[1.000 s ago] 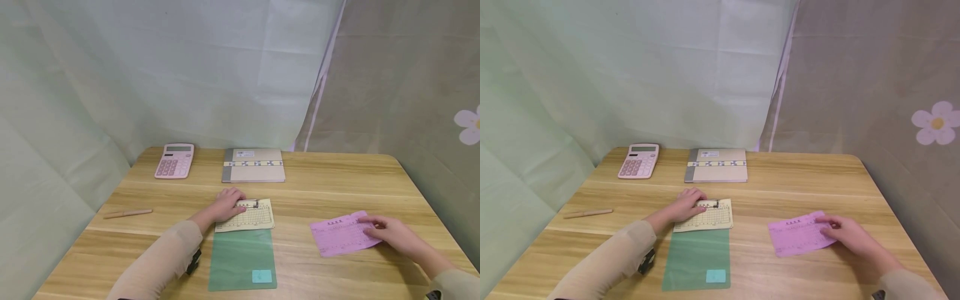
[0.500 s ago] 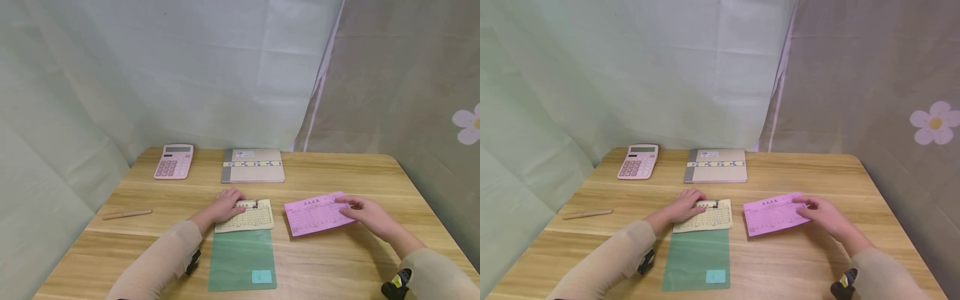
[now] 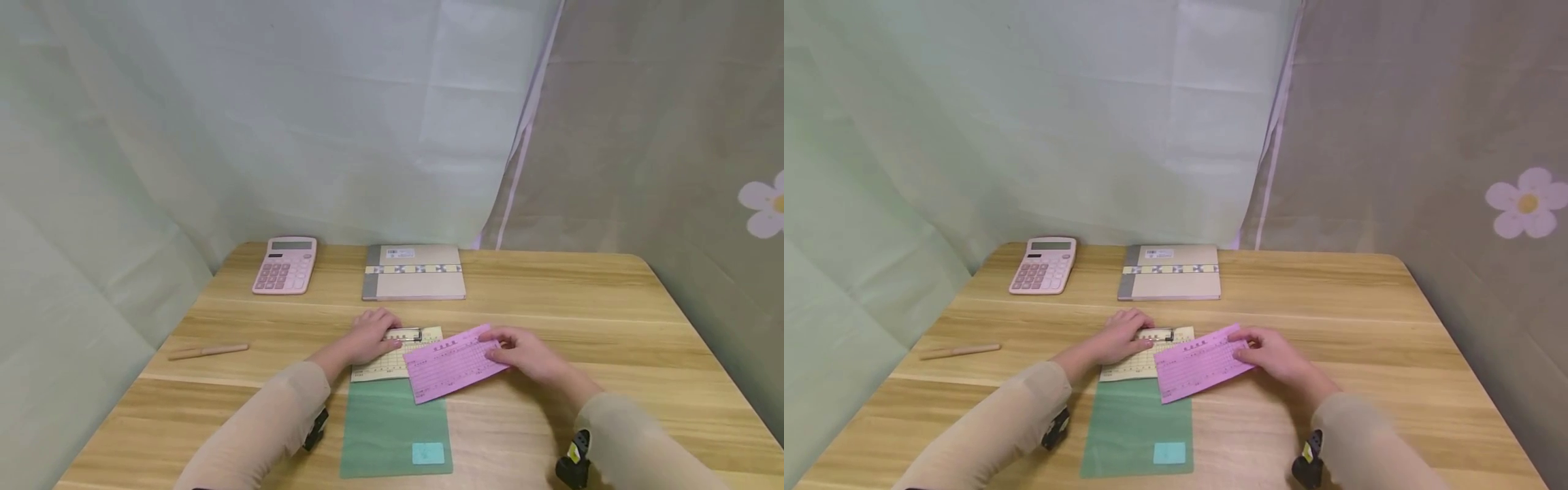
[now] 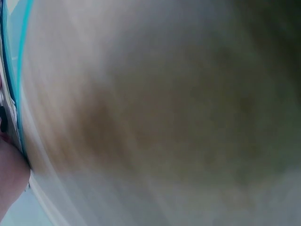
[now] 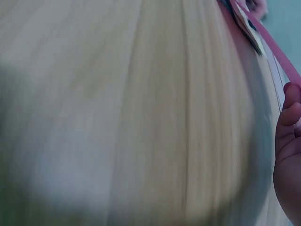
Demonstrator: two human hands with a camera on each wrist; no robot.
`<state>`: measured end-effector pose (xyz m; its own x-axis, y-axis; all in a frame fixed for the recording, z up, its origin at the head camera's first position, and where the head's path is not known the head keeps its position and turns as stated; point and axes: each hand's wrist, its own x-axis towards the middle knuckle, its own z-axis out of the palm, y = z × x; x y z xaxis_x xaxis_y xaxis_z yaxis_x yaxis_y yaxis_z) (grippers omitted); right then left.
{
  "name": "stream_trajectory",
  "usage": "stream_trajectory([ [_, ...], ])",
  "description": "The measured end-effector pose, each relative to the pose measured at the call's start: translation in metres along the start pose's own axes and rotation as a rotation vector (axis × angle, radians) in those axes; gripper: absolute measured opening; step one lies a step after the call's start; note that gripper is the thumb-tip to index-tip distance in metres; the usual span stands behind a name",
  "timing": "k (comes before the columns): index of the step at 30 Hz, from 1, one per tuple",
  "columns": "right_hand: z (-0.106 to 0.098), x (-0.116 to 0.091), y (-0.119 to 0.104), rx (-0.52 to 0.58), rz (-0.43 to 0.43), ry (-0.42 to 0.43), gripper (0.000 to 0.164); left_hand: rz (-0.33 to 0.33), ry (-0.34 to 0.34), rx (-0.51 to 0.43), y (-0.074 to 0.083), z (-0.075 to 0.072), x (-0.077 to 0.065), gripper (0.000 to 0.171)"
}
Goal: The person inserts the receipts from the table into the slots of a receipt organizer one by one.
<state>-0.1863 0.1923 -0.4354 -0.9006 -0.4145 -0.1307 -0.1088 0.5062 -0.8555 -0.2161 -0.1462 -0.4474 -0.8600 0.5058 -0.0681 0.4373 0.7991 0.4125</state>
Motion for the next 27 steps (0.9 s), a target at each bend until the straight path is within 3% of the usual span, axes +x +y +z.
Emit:
stream_trajectory([
  [8,0.023,0.015,-0.012,-0.028,-0.083,-0.037,0.032,0.006,0.005,-0.015,0.001,0.001,0.0,0.036],
  [15,0.044,0.023,-0.021,-0.014,-0.094,-0.091,0.03,0.011,0.009,-0.007,0.001,0.0,0.0,0.037],
  [22,0.065,0.035,-0.034,-0.078,-0.132,-0.126,0.029,-0.028,-0.008,-0.08,0.001,-0.003,0.001,0.037],
  [27,0.074,0.04,-0.038,-0.161,-0.173,-0.115,0.029,-0.05,-0.005,-0.082,0.004,-0.004,0.002,0.036],
])
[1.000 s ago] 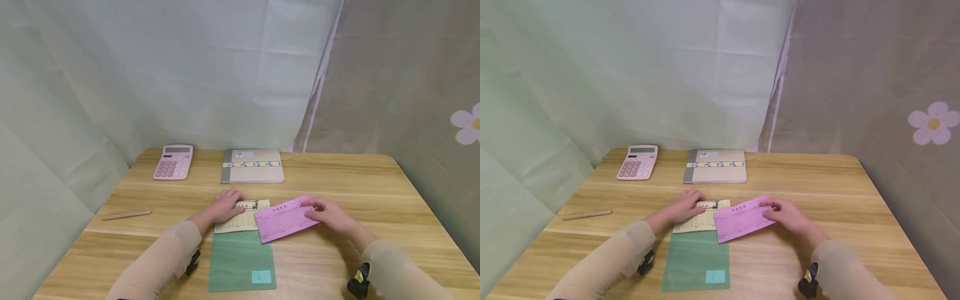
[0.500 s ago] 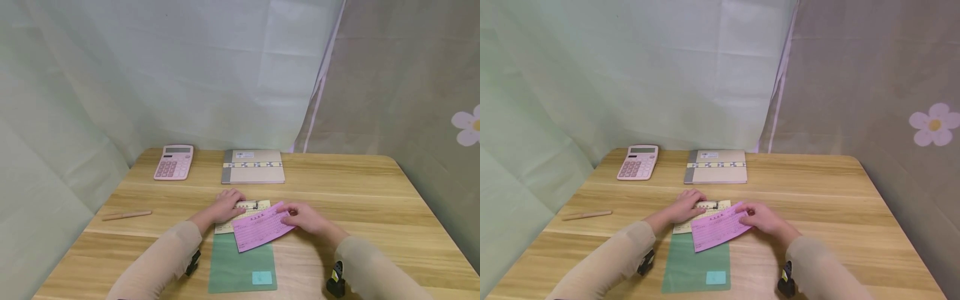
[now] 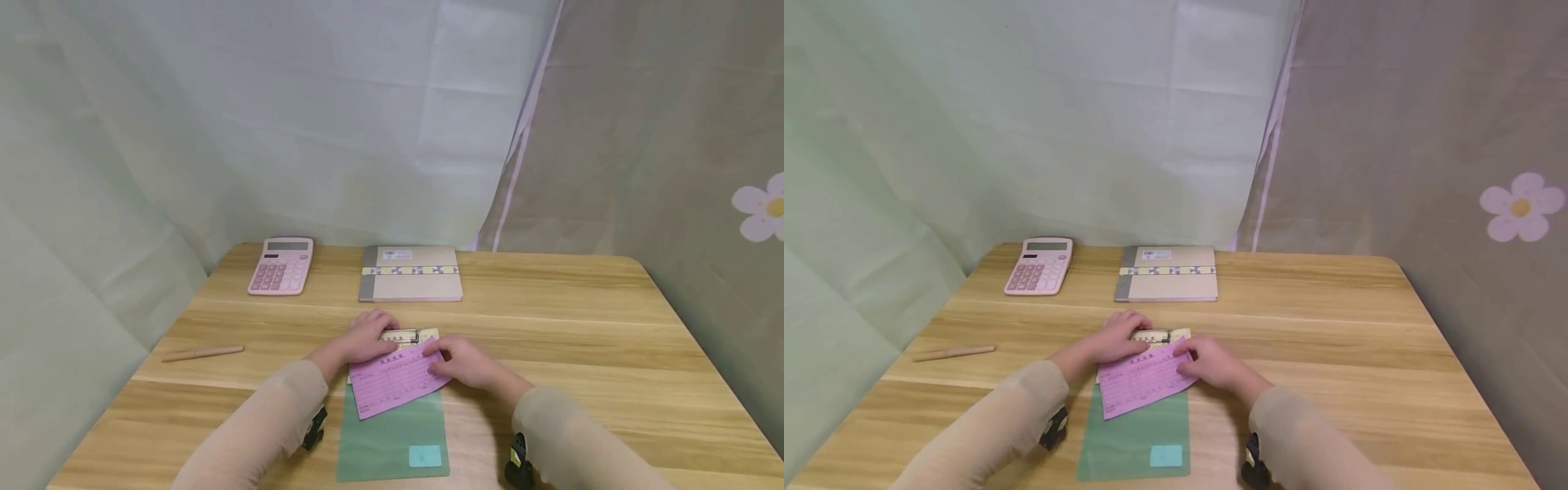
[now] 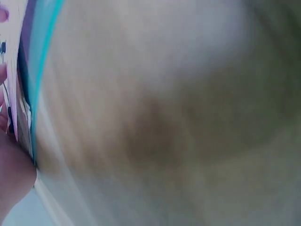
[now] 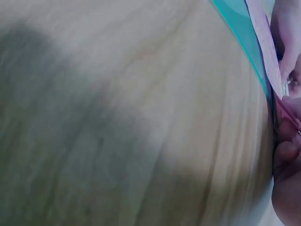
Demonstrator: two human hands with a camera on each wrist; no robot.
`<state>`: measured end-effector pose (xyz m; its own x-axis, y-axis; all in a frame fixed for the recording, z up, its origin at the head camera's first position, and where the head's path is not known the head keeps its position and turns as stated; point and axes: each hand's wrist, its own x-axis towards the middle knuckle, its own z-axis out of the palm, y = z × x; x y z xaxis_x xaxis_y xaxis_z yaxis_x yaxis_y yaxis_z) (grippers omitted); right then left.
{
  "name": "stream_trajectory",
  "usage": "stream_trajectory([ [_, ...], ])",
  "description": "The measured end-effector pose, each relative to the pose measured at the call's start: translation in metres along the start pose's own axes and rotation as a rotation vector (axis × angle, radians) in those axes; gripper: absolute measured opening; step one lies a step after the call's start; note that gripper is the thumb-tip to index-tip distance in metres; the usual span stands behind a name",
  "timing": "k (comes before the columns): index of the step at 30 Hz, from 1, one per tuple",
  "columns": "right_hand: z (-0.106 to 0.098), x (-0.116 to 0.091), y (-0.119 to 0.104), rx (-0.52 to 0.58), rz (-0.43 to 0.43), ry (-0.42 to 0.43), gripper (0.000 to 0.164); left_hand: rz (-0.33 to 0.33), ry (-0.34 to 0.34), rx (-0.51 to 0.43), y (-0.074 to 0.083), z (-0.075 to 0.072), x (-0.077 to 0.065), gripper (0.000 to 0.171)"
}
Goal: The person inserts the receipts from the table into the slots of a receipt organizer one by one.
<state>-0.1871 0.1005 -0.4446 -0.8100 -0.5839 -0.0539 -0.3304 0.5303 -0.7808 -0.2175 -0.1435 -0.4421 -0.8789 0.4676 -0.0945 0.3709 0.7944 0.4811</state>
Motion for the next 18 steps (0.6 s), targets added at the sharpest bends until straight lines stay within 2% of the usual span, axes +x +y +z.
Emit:
stream_trajectory([
  [7,0.009,0.0,-0.001,-0.116,-0.034,0.06,0.033,-0.015,0.042,0.013,0.003,0.0,0.001,0.034],
  [13,0.015,-0.003,-0.004,-0.181,-0.001,0.101,0.034,0.002,0.058,0.038,0.003,0.002,0.002,0.032],
  [18,0.017,-0.003,-0.007,-0.209,0.013,0.114,0.035,0.048,0.083,0.069,0.003,0.002,0.002,0.029],
])
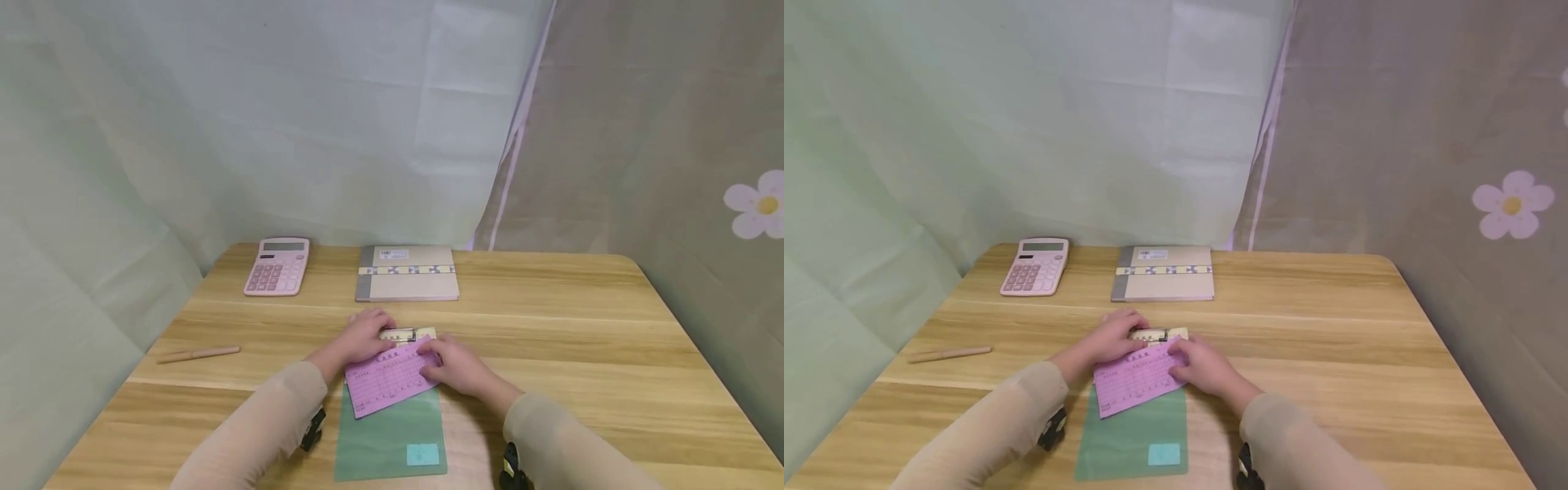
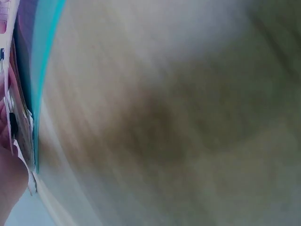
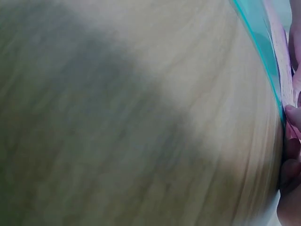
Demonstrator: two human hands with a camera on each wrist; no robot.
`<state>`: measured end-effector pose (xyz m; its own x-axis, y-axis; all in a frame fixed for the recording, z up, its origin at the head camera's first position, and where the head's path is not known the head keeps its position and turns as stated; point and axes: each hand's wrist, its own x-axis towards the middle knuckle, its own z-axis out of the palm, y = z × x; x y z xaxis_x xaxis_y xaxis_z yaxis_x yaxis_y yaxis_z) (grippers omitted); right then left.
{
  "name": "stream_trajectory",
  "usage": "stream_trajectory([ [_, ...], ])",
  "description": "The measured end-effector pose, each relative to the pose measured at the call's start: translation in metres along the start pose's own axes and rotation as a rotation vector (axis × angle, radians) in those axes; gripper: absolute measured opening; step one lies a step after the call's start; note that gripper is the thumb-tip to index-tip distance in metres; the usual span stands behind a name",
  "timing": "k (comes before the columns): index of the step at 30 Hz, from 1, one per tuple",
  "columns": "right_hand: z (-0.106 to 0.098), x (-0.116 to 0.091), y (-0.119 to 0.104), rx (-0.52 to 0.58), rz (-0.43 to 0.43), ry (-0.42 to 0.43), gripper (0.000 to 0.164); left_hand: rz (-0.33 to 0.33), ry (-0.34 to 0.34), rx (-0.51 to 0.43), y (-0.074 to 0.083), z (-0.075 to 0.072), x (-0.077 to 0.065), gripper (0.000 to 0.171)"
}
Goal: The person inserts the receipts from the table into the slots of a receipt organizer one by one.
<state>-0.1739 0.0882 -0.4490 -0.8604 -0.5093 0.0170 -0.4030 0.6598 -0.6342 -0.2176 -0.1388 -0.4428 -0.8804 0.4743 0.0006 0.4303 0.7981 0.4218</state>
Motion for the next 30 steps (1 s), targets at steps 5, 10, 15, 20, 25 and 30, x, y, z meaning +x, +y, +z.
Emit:
stream_trajectory([
  [5,0.0,0.0,-0.002,-0.054,-0.021,0.009,0.035,0.021,0.0,-0.006,0.0,-0.002,-0.001,0.028],
  [10,0.001,0.001,-0.003,-0.083,-0.027,0.02,0.036,0.014,-0.037,-0.031,0.0,-0.006,0.0,0.029],
  [15,0.002,0.003,-0.002,-0.12,-0.039,0.026,0.037,0.02,-0.079,-0.063,-0.002,-0.012,0.005,0.025],
  [20,0.003,0.006,-0.003,-0.131,-0.034,0.021,0.037,-0.003,-0.112,-0.066,-0.004,-0.016,0.008,0.022],
  [25,0.002,0.008,-0.004,-0.099,0.01,0.022,0.034,-0.019,-0.134,-0.056,-0.001,-0.017,0.009,0.023],
  [30,0.001,0.01,-0.007,-0.09,0.056,0.029,0.035,-0.033,-0.136,-0.039,0.003,-0.017,0.009,0.027],
])
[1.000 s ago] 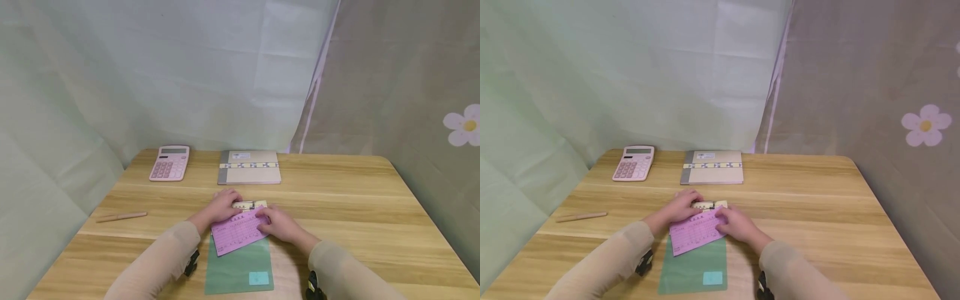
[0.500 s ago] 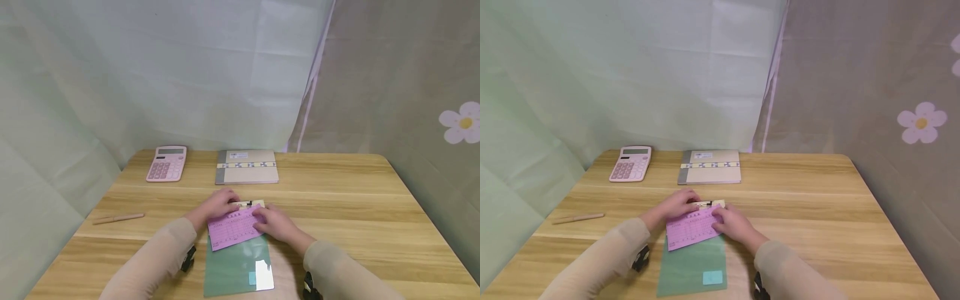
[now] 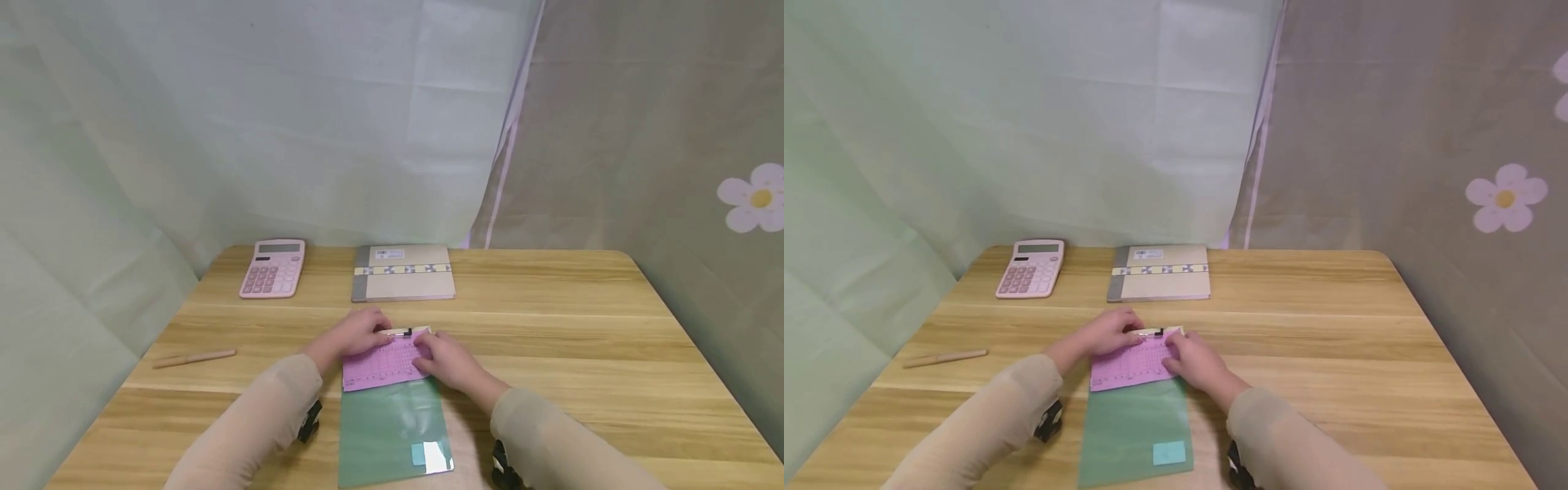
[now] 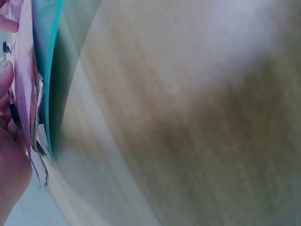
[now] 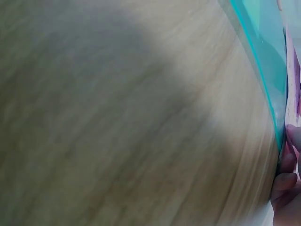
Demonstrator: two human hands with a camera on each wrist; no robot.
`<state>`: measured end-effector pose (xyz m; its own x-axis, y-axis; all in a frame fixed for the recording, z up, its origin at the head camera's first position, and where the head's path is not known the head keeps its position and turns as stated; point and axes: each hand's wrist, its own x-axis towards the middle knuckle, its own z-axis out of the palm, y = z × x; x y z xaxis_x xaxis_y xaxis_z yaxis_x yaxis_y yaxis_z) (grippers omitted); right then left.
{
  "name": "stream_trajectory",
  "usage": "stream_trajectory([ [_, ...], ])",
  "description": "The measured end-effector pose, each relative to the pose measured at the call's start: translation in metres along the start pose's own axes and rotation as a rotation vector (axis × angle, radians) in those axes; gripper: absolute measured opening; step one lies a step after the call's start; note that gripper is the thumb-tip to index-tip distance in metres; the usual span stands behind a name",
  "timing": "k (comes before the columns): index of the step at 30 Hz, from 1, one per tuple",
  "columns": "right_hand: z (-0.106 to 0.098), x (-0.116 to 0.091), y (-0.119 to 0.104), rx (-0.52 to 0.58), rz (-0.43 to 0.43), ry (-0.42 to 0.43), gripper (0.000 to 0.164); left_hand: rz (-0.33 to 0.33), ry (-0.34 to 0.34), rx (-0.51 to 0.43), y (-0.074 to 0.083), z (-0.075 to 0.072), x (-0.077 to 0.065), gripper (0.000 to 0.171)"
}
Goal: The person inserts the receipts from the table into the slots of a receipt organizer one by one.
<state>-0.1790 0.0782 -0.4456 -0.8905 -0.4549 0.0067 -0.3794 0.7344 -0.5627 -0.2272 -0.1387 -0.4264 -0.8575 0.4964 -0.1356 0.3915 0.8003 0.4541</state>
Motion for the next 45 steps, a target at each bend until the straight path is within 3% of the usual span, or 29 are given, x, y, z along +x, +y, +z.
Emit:
stream_trajectory([
  [14,0.001,0.004,-0.001,-0.045,0.028,0.024,0.038,0.03,0.049,0.097,0.001,0.006,-0.003,0.028],
  [19,0.001,0.003,-0.002,-0.068,0.029,0.025,0.037,0.067,0.107,0.161,0.0,0.013,-0.005,0.03],
  [29,-0.002,-0.001,0.002,-0.131,0.053,0.029,0.038,0.09,0.139,0.117,-0.002,0.02,-0.005,0.037],
  [45,-0.022,-0.028,0.028,-0.116,0.084,0.053,0.036,0.135,0.077,0.056,-0.001,0.016,-0.008,0.057],
])
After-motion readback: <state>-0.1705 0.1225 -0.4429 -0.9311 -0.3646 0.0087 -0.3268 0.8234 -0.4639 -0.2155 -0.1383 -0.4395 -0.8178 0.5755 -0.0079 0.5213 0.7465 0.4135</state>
